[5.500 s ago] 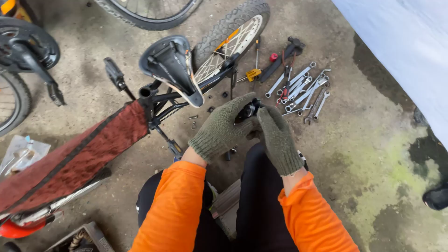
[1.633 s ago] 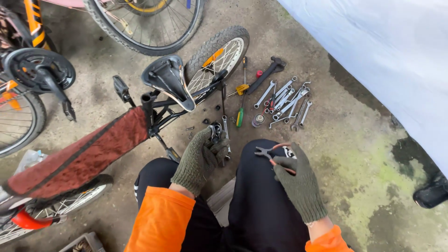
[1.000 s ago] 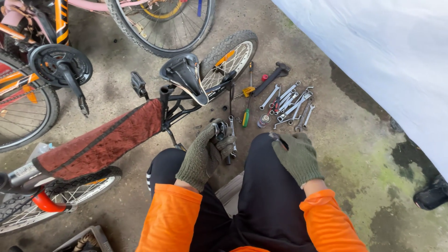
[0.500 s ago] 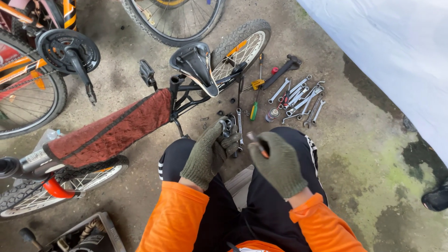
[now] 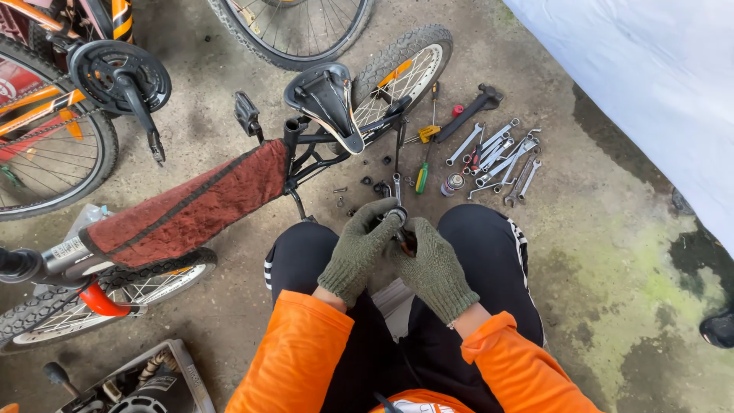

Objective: The person uses pliers to manipulate a small metal part, likely a bicycle component, while sitting on the ground. They repeatedly grip, twist, and adjust the part with the pliers, occasionally using their fingers to hold it steady.

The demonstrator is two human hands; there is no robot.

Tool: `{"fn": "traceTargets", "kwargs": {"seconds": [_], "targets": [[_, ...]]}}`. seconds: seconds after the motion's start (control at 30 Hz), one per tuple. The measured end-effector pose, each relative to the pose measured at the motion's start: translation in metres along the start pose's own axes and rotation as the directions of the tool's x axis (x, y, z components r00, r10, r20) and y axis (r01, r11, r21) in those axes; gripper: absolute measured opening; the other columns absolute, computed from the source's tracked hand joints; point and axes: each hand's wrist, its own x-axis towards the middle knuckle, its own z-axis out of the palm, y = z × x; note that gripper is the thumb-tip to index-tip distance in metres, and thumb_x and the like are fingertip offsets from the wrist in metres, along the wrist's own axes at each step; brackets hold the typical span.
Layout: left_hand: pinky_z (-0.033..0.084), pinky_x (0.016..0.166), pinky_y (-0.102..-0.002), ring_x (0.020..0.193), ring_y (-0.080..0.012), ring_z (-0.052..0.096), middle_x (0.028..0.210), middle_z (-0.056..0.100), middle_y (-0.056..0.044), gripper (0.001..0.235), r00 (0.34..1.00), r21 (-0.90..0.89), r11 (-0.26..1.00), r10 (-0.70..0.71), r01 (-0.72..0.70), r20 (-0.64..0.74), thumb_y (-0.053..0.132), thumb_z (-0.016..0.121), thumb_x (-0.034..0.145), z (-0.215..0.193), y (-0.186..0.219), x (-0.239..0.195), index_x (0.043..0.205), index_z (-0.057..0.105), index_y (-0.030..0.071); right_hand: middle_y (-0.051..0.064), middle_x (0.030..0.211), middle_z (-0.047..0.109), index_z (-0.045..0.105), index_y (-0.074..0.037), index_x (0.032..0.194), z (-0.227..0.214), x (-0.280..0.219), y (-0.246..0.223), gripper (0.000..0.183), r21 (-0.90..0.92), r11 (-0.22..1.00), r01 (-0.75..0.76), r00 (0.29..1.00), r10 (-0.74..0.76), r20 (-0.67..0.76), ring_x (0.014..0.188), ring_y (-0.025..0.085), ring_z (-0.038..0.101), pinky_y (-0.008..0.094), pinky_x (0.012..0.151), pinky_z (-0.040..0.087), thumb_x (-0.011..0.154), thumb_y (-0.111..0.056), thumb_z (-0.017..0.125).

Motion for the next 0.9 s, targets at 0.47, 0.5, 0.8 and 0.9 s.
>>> {"fn": "traceTargets", "kwargs": {"seconds": [0.47, 0.5, 0.8, 0.9], "targets": [[0.061, 0.071, -0.043, 0.080, -0.0252, 0.067, 0.087, 0.063, -0.009, 0.023, 0.994, -0.701, 0.713, -0.056, -0.028, -0.096, 0.000, 0.058, 0.085, -0.010, -0.019, 0.022, 0.107, 0.065, 0.004, 0.004, 0.102, 0.076, 0.073, -0.014, 0.114, -0.025, -0.017, 0.004, 0.030, 0.075, 0.996, 0.045, 0.994, -0.052, 0.098, 0.094, 0.023, 0.072, 0.035, 0.080, 0.058, 0.086, -0.024, 0.076], [0.059, 0.069, -0.037, 0.083, -0.0238, 0.064, 0.090, 0.060, -0.012, 0.032, 0.995, -0.524, 0.851, -0.026, -0.029, -0.098, 0.003, 0.055, 0.083, -0.015, -0.025, 0.025, 0.113, 0.065, 0.003, 0.004, 0.103, 0.076, 0.073, -0.014, 0.114, -0.027, -0.018, 0.005, 0.030, 0.083, 0.995, 0.049, 0.992, -0.058, 0.110, 0.094, 0.022, 0.072, 0.035, 0.080, 0.057, 0.086, -0.023, 0.076], [0.045, 0.110, -0.034, 0.125, -0.0216, 0.058, 0.129, 0.065, -0.010, 0.044, 0.897, 0.139, 0.892, 0.406, -0.431, 0.175, 0.010, 0.041, 0.089, -0.006, 0.020, -0.011, 0.125, 0.066, 0.005, 0.004, 0.105, 0.077, 0.073, -0.011, 0.117, -0.034, -0.016, -0.004, 0.031, 0.121, 0.991, 0.056, 0.984, -0.075, 0.161, 0.093, 0.019, 0.071, 0.033, 0.080, 0.057, 0.087, -0.018, 0.074], [0.051, 0.091, -0.030, 0.097, -0.0158, 0.061, 0.111, 0.066, -0.006, 0.044, 0.916, 0.127, 0.913, 0.365, -0.387, 0.168, 0.006, 0.040, 0.087, -0.005, 0.014, -0.010, 0.122, 0.066, 0.007, 0.004, 0.102, 0.078, 0.073, -0.010, 0.113, -0.037, -0.016, -0.006, 0.029, 0.080, 0.991, 0.107, 0.985, -0.117, 0.127, 0.090, 0.022, 0.071, 0.035, 0.081, 0.055, 0.085, -0.016, 0.074]]}}
